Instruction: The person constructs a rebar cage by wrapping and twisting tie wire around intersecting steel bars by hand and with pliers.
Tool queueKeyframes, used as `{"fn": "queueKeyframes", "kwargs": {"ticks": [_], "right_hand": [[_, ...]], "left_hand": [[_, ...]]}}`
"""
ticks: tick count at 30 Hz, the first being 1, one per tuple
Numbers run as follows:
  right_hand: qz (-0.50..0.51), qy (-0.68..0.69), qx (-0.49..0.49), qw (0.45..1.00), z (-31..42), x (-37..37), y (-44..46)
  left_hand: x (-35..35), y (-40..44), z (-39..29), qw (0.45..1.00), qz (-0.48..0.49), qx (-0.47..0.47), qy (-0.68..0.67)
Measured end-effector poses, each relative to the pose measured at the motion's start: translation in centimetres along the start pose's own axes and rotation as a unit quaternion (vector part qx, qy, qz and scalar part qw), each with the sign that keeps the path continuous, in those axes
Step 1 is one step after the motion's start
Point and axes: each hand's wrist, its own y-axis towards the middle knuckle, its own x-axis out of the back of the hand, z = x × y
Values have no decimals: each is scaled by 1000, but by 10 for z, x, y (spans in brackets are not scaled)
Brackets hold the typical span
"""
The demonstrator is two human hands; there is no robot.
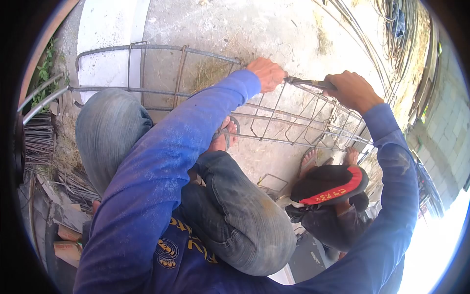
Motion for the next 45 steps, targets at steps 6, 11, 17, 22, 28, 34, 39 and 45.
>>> {"fn": "queueKeyframes", "kwargs": {"ticks": [6,11,17,22,28,34,39,45], "right_hand": [[213,308,-89,923,-2,7,6],[175,395,-104,896,8,3,-8],[-271,-178,88,942,3,0,-18],[-67,-106,10,992,-2,0,-8],[179,395,-121,893,-4,3,-11],[137,367,-92,915,7,-5,-24],[-247,-109,30,962,14,-24,-36],[-77,4,-67,995,15,-6,-19]], "left_hand": [[0,0,0,1000,8,-4,15],[2,1,4,1000,2,-3,13],[10,1,-3,999,29,31,-28],[13,2,-5,995,28,72,-56],[18,8,-5,991,50,97,-79],[12,-1,-2,997,25,55,-46],[14,1,-3,997,22,57,-50],[17,0,-5,995,25,71,-72]]}}
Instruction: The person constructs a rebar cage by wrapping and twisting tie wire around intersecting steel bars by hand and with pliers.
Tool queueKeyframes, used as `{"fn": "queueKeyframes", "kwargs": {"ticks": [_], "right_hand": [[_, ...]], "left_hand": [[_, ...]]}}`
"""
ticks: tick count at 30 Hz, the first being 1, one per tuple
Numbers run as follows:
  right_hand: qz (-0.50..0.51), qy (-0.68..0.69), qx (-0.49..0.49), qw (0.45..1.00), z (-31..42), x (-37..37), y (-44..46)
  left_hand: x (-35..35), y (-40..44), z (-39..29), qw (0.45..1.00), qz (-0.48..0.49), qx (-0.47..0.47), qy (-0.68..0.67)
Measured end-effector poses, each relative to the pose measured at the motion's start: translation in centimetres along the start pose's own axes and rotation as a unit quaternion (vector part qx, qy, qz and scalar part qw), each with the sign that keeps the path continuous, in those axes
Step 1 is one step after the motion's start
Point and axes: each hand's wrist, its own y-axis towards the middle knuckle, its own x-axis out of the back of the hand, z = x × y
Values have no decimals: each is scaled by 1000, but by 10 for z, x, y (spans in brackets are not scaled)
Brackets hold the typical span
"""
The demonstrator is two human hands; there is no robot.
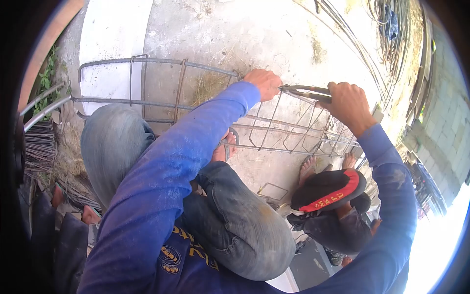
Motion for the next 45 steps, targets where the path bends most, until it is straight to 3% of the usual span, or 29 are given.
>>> {"fn": "queueKeyframes", "kwargs": {"ticks": [1,2,4,5,9,12,14,17,18,20,21,22,27,30,31,32,34,36,38,39,40,42,45], "right_hand": [[92,62,-46,993,-7,5,10],[261,237,-139,925,-21,4,17],[347,404,-157,831,-25,1,13],[334,397,-165,839,-25,0,9],[126,242,-23,962,-24,-15,6],[169,222,-14,960,-1,14,-1],[233,338,-71,909,1,19,-1],[340,502,-127,785,-30,-19,5],[349,497,-135,783,-29,-21,4],[205,372,-117,898,-8,-3,-8],[70,238,-22,968,-9,-10,-10],[-64,95,73,991,-8,-19,-15],[-227,-145,117,956,8,-22,-31],[-39,-71,-2,997,17,-13,-17],[7,18,-11,1000,4,-15,-8],[102,167,-61,979,-7,-18,-4],[274,437,-157,842,-25,-14,-3],[278,488,-137,816,-28,-18,-6],[227,353,-67,905,-16,-13,-12],[79,193,6,978,-12,-26,-16],[37,91,1,995,12,-15,-24],[-47,-54,1,997,27,-21,-32],[-231,-206,126,942,20,-32,-31]], "left_hand": [[-2,1,0,1000,-1,-3,11],[-5,1,0,1000,0,-8,22],[-8,3,2,999,-8,-18,38],[-11,4,4,999,-14,-22,41],[-12,5,6,998,-28,-41,42],[-11,3,6,998,-29,-43,47],[-10,0,6,997,-37,-50,50],[-9,1,4,997,-22,-37,60],[-8,2,3,997,-14,-29,64],[-5,1,3,998,-20,-33,58],[-6,-1,4,998,-21,-33,54],[-9,-4,4,998,-21,-36,52],[-4,0,2,998,-22,-38,44],[-5,-2,3,997,-28,-41,51],[-3,-1,3,998,-24,-35,52],[-1,-2,1,998,-17,-31,51],[-5,-2,-2,998,-13,-32,44],[-2,-2,2,998,-19,-40,48],[3,-1,5,998,-21,-38,55],[-1,-4,1,998,-15,-41,53],[-8,-6,-1,998,-8,-37,50],[-5,-1,0,998,-8,-29,56],[0,-4,-1,998,-20,-30,52]]}}
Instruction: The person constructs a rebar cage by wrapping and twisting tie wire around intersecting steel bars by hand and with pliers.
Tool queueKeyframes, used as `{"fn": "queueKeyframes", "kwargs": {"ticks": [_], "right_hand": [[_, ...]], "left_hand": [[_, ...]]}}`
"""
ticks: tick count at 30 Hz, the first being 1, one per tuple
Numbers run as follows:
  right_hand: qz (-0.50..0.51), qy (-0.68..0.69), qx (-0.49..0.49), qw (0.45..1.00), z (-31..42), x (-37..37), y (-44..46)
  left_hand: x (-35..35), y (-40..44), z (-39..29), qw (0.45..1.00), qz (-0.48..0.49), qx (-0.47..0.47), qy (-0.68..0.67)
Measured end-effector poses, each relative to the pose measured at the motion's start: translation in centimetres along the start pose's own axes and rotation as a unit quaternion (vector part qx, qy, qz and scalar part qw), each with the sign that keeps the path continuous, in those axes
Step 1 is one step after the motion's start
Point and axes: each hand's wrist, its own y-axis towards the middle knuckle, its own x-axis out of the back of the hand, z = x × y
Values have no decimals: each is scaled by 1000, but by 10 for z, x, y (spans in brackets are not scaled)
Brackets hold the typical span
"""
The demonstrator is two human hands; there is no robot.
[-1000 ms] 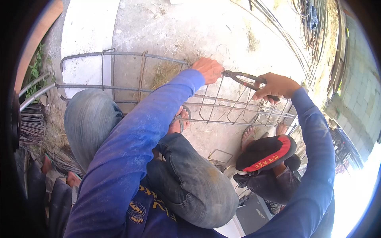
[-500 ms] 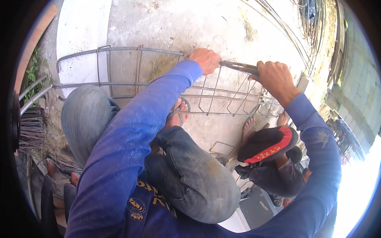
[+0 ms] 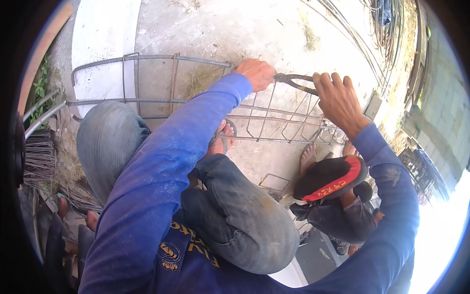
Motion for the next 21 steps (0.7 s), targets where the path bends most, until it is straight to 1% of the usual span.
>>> {"fn": "queueKeyframes", "kwargs": {"ticks": [3,4,5,7,8,9,10,11,12,13,15,16,19,20,21], "right_hand": [[12,-19,0,1000,-6,-5,-7],[6,-2,-5,1000,-5,-7,-7],[71,53,-47,995,-7,-9,-5],[194,164,-127,959,-13,-18,9],[250,312,-153,904,-23,-24,11],[335,413,-209,820,-30,-23,13],[408,501,-260,718,-39,-17,19],[464,577,-301,601,-47,-9,26],[457,587,-320,587,-48,1,30],[442,531,-298,658,-48,1,32],[409,401,-243,783,-50,0,39],[268,240,-149,921,-42,5,32],[288,266,-135,910,-28,30,34],[248,258,-94,929,-30,5,25],[333,367,-158,854,-37,2,27]], "left_hand": [[-1,-3,0,1000,-1,1,2],[0,-1,0,1000,-3,0,2],[-2,0,0,1000,-4,-2,5],[-2,-1,2,1000,-5,-4,13],[-4,-1,2,1000,-3,-10,20],[-7,-1,3,1000,1,-19,23],[-8,0,2,999,0,-27,28],[-7,2,3,999,-5,-26,27],[-4,1,5,999,-10,-25,27],[-5,0,4,999,-9,-28,25],[-7,0,4,999,-6,-33,29],[-7,1,5,999,-7,-31,30],[-9,1,4,999,-16,-35,21],[-8,0,5,999,-17,-35,21],[-9,-1,5,999,-19,-35,21]]}}
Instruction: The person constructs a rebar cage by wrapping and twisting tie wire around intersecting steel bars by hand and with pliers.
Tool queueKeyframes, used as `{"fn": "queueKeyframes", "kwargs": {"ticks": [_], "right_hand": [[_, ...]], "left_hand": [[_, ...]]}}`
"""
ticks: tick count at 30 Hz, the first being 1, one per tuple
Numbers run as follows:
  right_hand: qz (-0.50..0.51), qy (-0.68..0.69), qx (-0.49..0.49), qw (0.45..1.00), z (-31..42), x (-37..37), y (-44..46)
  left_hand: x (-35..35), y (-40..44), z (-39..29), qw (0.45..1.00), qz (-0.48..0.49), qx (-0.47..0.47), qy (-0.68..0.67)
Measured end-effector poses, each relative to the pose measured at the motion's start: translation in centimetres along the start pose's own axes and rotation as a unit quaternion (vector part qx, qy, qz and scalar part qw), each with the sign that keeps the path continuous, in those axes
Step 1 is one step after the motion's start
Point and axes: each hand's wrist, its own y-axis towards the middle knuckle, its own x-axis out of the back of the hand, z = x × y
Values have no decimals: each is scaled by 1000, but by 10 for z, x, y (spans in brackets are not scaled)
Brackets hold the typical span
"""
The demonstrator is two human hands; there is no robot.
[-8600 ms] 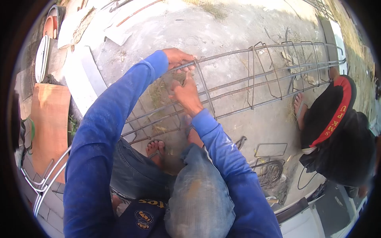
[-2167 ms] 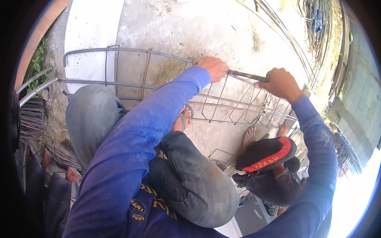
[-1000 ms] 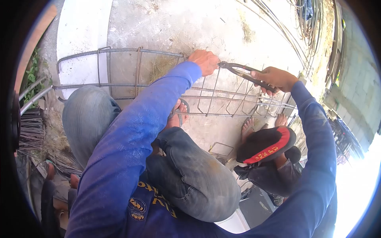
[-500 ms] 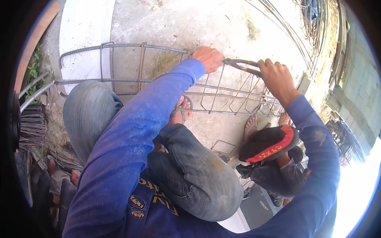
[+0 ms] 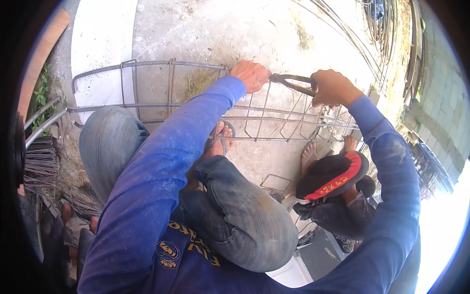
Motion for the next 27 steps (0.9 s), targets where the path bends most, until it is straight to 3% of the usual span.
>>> {"fn": "queueKeyframes", "kwargs": {"ticks": [2,3,6,7,8,10,12,13,16,17,20,21,24,25,27], "right_hand": [[178,252,-124,943,-8,10,4],[208,326,-131,913,-6,8,3],[34,203,-76,976,5,3,-16],[-107,-15,-2,994,6,-9,-17],[-229,-122,59,964,7,-21,-23],[-290,-313,97,899,21,-23,-32],[-258,-318,67,910,35,-25,-36],[-262,-288,43,920,33,-31,-29],[-111,-159,-65,979,29,-16,-16],[23,67,-140,988,20,-10,-10],[154,351,-167,908,-17,-14,-2],[153,376,-167,899,-15,-11,-5],[-39,112,-18,993,-7,-21,-18],[-138,-68,35,988,-4,-32,-21],[-213,-175,58,960,6,-39,-23]], "left_hand": [[-1,0,-2,1000,-2,0,-6],[-2,0,-2,1000,0,-1,-10],[0,3,1,1000,1,2,1],[0,2,0,1000,6,2,8],[-1,0,0,1000,12,4,8],[0,3,-2,1000,20,2,9],[3,4,-3,1000,27,1,10],[3,3,-2,999,31,3,9],[4,1,-3,1000,10,11,-4],[4,0,-3,1000,13,11,-5],[8,2,-2,1000,14,11,-6],[8,3,-1,1000,11,12,-3],[1,3,-1,1000,11,8,-2],[0,3,-1,1000,9,5,1],[1,0,-3,1000,2,6,-10]]}}
